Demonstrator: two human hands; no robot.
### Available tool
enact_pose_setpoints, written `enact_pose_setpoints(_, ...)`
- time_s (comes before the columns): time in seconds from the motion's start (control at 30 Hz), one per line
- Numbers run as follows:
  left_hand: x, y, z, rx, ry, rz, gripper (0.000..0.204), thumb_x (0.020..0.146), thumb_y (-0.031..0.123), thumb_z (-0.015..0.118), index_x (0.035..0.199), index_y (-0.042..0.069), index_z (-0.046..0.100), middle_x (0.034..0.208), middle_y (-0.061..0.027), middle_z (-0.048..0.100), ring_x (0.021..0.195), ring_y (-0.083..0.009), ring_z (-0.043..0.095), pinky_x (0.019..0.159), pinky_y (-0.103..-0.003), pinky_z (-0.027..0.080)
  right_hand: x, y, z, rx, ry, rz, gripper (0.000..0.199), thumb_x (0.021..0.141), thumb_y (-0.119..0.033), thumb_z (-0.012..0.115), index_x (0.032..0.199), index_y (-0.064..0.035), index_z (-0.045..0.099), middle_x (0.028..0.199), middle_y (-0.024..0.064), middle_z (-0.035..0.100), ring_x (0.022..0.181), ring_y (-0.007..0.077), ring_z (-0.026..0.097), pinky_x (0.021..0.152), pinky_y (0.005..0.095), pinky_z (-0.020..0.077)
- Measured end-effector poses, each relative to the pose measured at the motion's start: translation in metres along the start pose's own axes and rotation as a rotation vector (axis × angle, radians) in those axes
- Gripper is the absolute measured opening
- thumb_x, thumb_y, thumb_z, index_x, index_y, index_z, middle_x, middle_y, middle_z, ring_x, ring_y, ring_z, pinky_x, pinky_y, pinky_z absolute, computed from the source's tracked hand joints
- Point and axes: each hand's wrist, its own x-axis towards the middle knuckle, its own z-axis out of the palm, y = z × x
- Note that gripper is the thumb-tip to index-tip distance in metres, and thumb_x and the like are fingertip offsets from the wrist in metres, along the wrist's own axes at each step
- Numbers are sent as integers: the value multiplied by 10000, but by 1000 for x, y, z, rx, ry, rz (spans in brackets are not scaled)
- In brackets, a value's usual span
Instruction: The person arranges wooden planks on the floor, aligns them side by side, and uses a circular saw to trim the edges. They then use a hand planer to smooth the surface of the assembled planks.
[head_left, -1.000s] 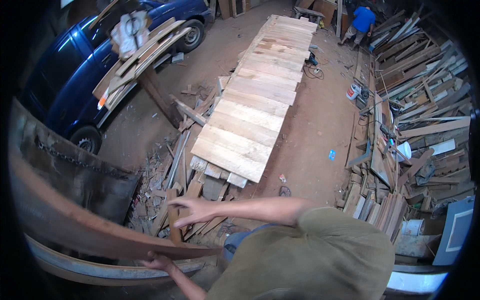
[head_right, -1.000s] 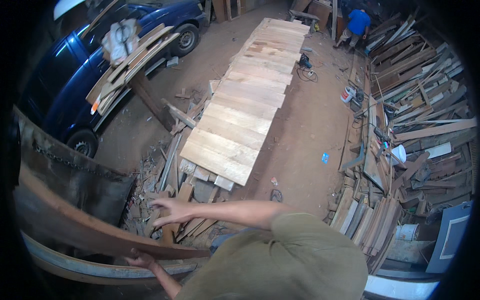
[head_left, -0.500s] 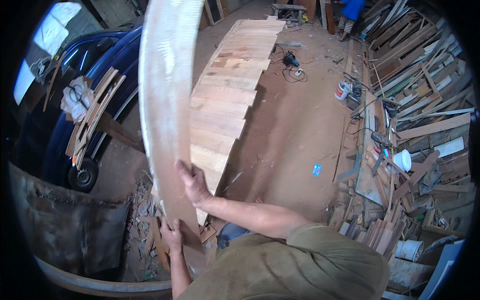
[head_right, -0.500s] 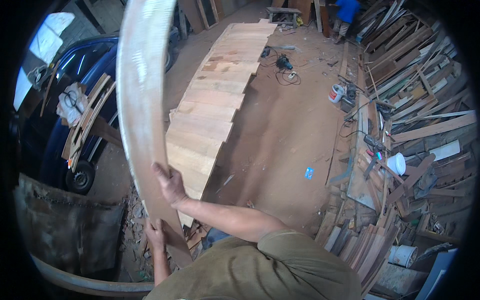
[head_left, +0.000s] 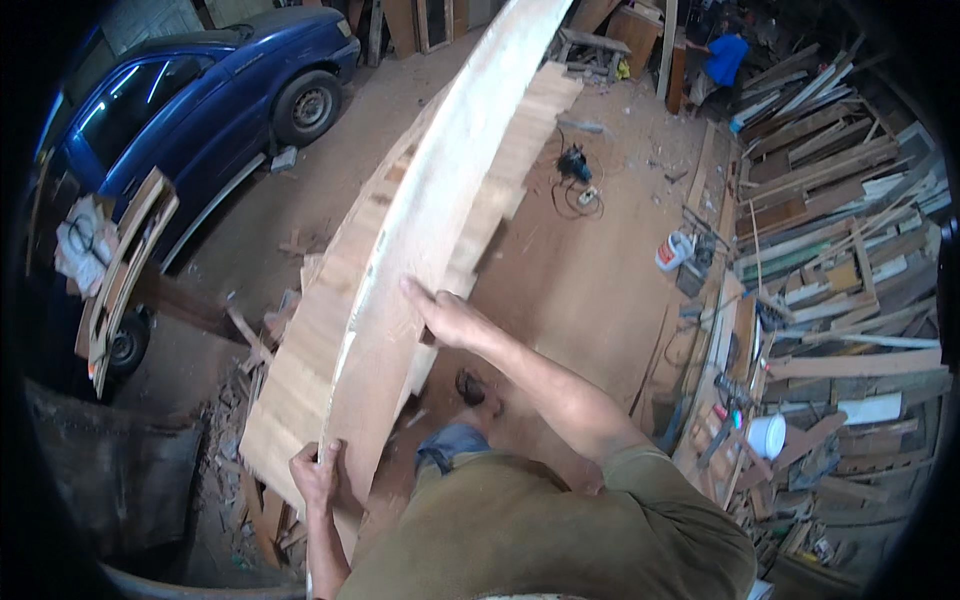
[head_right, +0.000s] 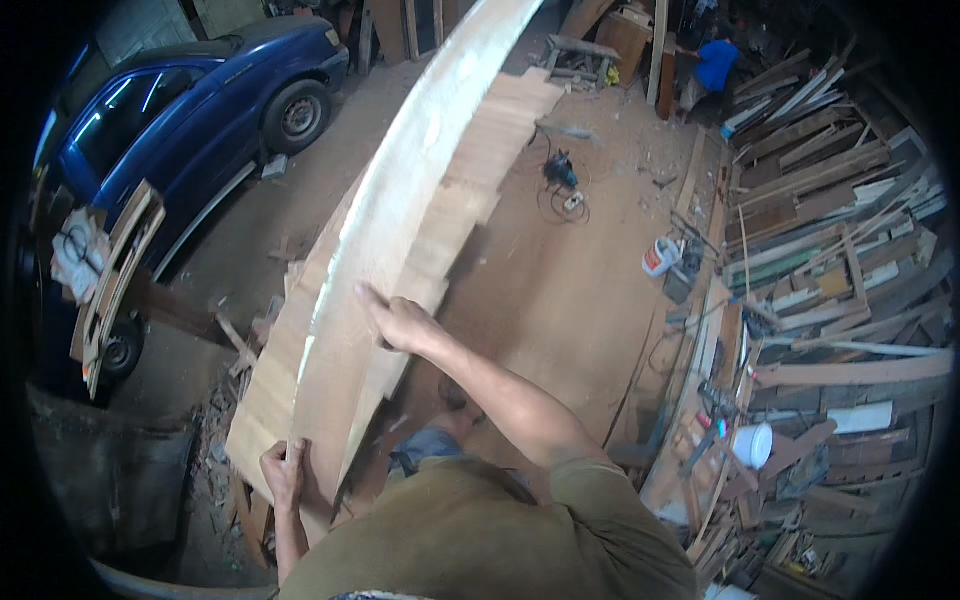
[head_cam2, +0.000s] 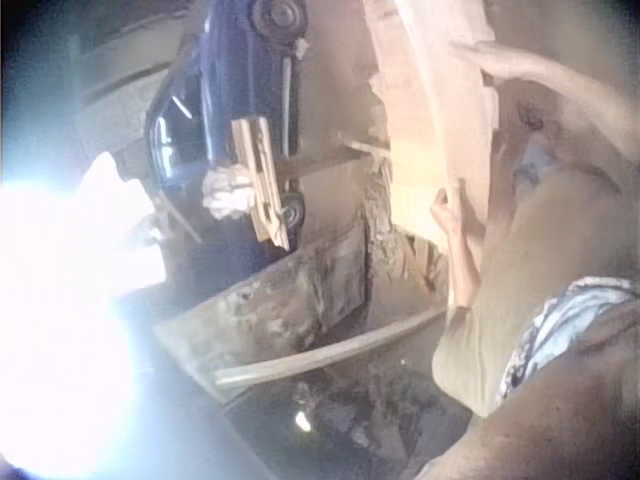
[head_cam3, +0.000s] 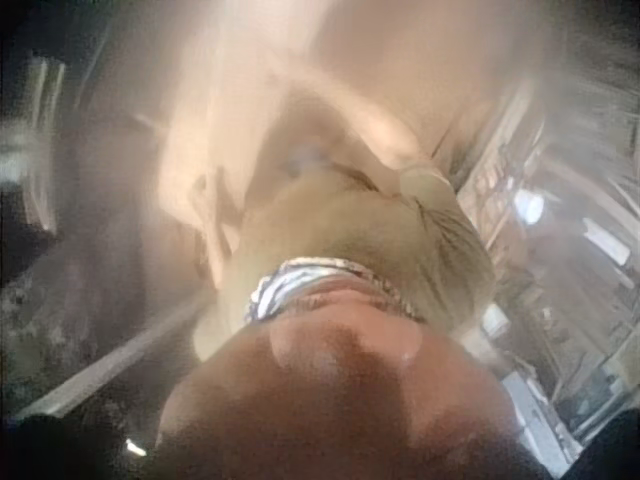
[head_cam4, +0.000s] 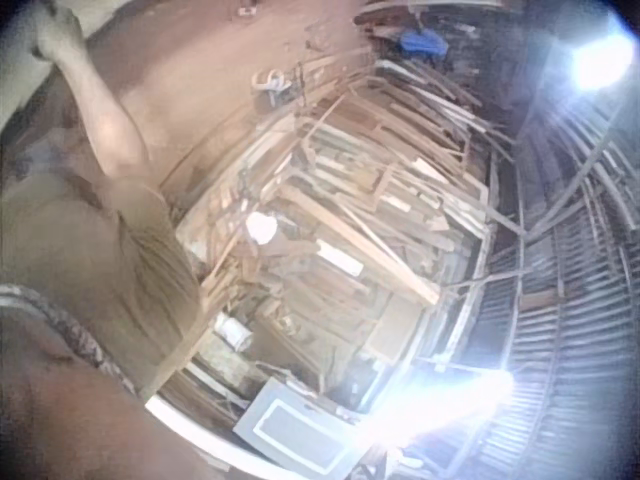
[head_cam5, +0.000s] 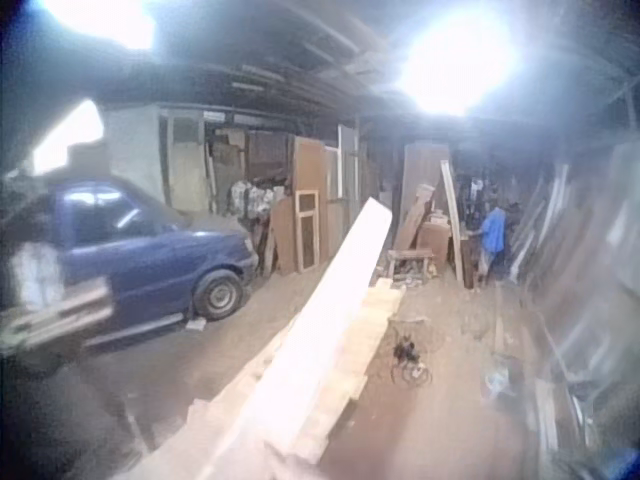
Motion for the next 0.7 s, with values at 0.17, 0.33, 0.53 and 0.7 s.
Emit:
enact_pose_setpoints(0.17,88,97,56,99,-54,-135,499,798,436,809,719,-44,699,511,-95,550,506,-126,472,493,-353,401,47,-55,-80,-799,215,-608,591,844,-530,705,965,48,697,968,233,681,1036,366,642,994,472,453)
enact_pose_setpoints(0.33,173,183,112,254,-58,-89,518,765,462,829,734,-42,715,510,-131,547,464,-184,482,493,-365,414,156,-82,-83,-1144,-247,-1227,679,783,-637,692,968,16,703,912,214,679,972,378,652,936,442,498)
enact_pose_setpoints(0.53,280,235,161,381,-2,-13,565,703,525,848,729,-20,702,582,-179,609,520,-305,602,527,-412,458,257,-125,-159,-1200,-681,-843,786,807,-722,620,937,50,683,783,221,683,794,412,696,751,487,562)
enact_pose_setpoints(0.7,370,301,220,466,393,199,258,825,265,794,880,34,692,762,-137,663,702,-291,621,694,-410,473,373,-128,-231,-1152,-559,-1018,749,885,-706,550,820,30,671,707,177,660,644,347,681,577,455,565)
